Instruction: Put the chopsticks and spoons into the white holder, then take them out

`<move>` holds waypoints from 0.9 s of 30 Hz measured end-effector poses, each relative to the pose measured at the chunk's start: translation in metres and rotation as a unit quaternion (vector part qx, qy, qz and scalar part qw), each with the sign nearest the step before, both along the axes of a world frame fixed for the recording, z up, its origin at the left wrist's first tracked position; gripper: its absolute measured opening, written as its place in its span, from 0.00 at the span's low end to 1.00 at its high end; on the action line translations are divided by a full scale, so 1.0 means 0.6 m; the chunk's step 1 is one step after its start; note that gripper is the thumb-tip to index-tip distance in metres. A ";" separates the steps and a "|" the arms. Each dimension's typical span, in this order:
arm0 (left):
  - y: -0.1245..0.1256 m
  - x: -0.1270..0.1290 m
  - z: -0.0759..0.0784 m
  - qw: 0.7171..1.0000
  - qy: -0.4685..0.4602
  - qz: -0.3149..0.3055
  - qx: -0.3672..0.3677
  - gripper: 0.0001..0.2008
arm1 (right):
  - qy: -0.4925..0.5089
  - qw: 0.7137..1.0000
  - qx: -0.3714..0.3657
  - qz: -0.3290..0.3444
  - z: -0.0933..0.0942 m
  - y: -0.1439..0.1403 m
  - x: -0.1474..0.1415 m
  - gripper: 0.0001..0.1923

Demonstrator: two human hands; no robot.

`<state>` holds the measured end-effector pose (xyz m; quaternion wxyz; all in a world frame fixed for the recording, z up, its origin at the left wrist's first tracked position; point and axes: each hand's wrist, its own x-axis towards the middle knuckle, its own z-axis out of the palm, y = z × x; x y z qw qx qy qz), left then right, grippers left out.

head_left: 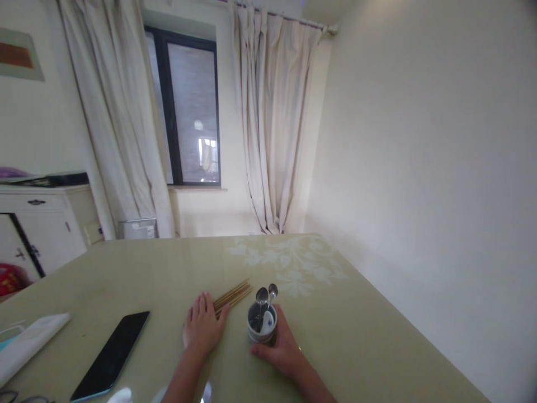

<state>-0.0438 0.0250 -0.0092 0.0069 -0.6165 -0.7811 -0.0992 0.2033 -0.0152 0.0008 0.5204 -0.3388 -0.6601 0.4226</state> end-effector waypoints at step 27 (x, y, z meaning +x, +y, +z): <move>-0.048 0.084 0.009 0.858 -0.468 -0.116 0.179 0.31 | 0.126 0.973 -0.006 -0.196 0.070 0.024 -0.009 0.19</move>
